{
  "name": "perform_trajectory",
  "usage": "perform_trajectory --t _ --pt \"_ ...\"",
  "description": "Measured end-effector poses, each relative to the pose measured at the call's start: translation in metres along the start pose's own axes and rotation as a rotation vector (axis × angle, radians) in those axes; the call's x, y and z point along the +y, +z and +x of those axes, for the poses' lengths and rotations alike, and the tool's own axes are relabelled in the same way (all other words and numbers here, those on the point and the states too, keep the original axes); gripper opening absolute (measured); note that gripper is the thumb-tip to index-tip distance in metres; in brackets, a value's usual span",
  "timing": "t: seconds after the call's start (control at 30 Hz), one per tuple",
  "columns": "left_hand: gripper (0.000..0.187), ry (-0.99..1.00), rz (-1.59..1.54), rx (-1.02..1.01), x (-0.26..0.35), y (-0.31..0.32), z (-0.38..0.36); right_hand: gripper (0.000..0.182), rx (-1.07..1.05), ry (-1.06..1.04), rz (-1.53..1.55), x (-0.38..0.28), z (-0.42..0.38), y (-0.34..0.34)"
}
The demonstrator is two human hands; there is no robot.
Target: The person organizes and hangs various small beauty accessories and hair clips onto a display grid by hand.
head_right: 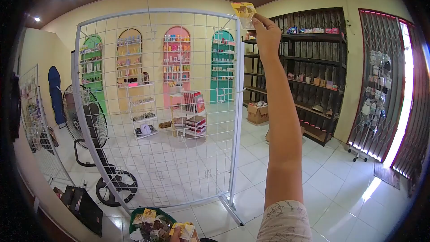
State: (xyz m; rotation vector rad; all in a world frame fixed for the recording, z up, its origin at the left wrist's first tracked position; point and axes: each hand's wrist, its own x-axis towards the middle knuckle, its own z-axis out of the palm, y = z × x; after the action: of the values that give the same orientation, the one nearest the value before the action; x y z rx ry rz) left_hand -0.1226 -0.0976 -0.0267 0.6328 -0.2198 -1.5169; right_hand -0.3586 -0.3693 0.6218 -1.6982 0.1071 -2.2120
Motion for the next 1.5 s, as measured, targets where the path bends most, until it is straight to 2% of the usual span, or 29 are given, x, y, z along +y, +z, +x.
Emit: perform_trajectory --t 0.1,0.2,0.23,0.33,0.37,0.4,0.43,0.47,0.5,0.53,0.57,0.6,0.67,0.73,0.77,0.8,0.87,0.9,0.97,1.07,1.1,1.2,1.23,1.33,1.43,1.5 --pt "0.026 0.011 0.018 0.008 0.004 0.006 0.002 0.024 0.017 0.055 -0.051 0.001 -0.001 0.002" --pt "0.028 0.03 0.04 0.005 0.007 0.011 0.006 0.024 -0.056 0.053 -0.185 0.02 0.005 0.009" --pt "0.029 0.043 0.047 0.0 0.008 0.013 0.009 0.025 -0.1 0.148 -0.153 0.038 0.01 0.008" --pt "0.033 0.103 0.078 -0.014 0.017 0.02 0.016 0.032 -0.083 0.338 -0.361 0.049 -0.01 0.014" --pt "0.034 0.131 0.095 -0.007 0.022 0.023 0.021 0.033 -0.146 -0.005 -0.6 0.087 -0.001 -0.001" --pt "0.036 0.178 0.117 0.123 0.027 0.04 0.019 0.032 -0.065 -0.127 -0.717 0.07 -0.011 -0.005" --pt "0.034 0.173 0.105 0.057 0.035 0.05 0.011 0.031 -0.015 -0.218 -0.826 0.059 -0.033 -0.007" --pt "0.033 0.169 0.077 0.011 0.046 0.062 0.005 0.031 0.014 -0.344 -0.687 0.049 -0.056 -0.01" --pt "0.035 0.184 0.135 0.051 0.048 0.056 0.008 0.028 0.106 -0.299 -0.503 0.007 -0.108 0.012" --pt "0.045 0.192 0.153 0.055 0.06 0.085 -0.011 0.021 0.062 -0.42 -0.343 0.005 -0.14 0.015" --pt "0.065 0.33 0.202 -0.084 0.057 0.075 -0.006 0.017 -0.033 -0.36 -0.189 -0.004 -0.183 0.026" --pt "0.09 0.29 0.159 -0.091 0.057 0.072 -0.02 0.014 -0.11 -0.285 -0.033 -0.013 -0.23 0.032" --pt "0.104 0.24 0.189 -0.015 0.042 0.048 -0.035 0.015 -0.465 -0.255 -0.164 0.003 -0.321 0.039" --pt "0.111 0.103 0.361 0.099 0.04 0.042 -0.063 0.02 -0.875 -0.176 -0.264 0.006 -0.405 0.062" --pt "0.107 0.052 0.397 0.163 0.039 0.041 -0.076 0.019 -1.029 -0.085 -0.166 0.014 -0.439 0.073" --pt "0.104 0.049 0.39 0.149 0.034 0.032 -0.087 0.019 -1.074 0.214 -0.075 0.027 -0.477 0.081" --pt "0.1 0.054 0.392 0.087 0.021 0.015 -0.097 0.018 -1.127 0.592 -0.001 0.068 -0.551 0.093" --pt "0.091 0.041 0.382 0.079 0.016 0.011 -0.103 0.018 -1.071 0.516 -0.014 0.078 -0.568 0.104" --pt "0.09 0.016 0.332 0.046 0.014 0.007 -0.112 0.019 -0.957 0.367 -0.044 0.085 -0.593 0.123" --pt "0.086 -0.034 0.223 0.03 0.021 0.01 -0.12 0.019 -0.657 0.147 -0.268 0.052 -0.574 0.152" --pt "0.086 -0.049 0.2 0.019 0.021 0.006 -0.121 0.021 -0.533 0.24 -0.248 0.047 -0.573 0.156" --pt "0.084 -0.072 0.251 0.013 0.024 -0.004 -0.123 0.022 -0.665 0.286 -0.188 0.051 -0.605 0.145" --pt "0.084 -0.078 0.286 0.012 0.024 -0.007 -0.123 0.024 -0.89 0.318 -0.04 0.06 -0.624 0.141" --pt "0.089 -0.112 0.291 -0.014 0.023 -0.01 -0.124 0.033 -1.218 0.33 -0.135 0.093 -0.686 0.143" --pt "0.095 -0.121 0.319 -0.02 0.029 -0.011 -0.126 0.048 -1.288 0.328 -0.236 0.122 -0.728 0.149" --pt "0.097 -0.123 0.327 -0.001 0.034 -0.016 -0.126 0.06 -1.471 0.436 -0.338 0.13 -0.735 0.158"
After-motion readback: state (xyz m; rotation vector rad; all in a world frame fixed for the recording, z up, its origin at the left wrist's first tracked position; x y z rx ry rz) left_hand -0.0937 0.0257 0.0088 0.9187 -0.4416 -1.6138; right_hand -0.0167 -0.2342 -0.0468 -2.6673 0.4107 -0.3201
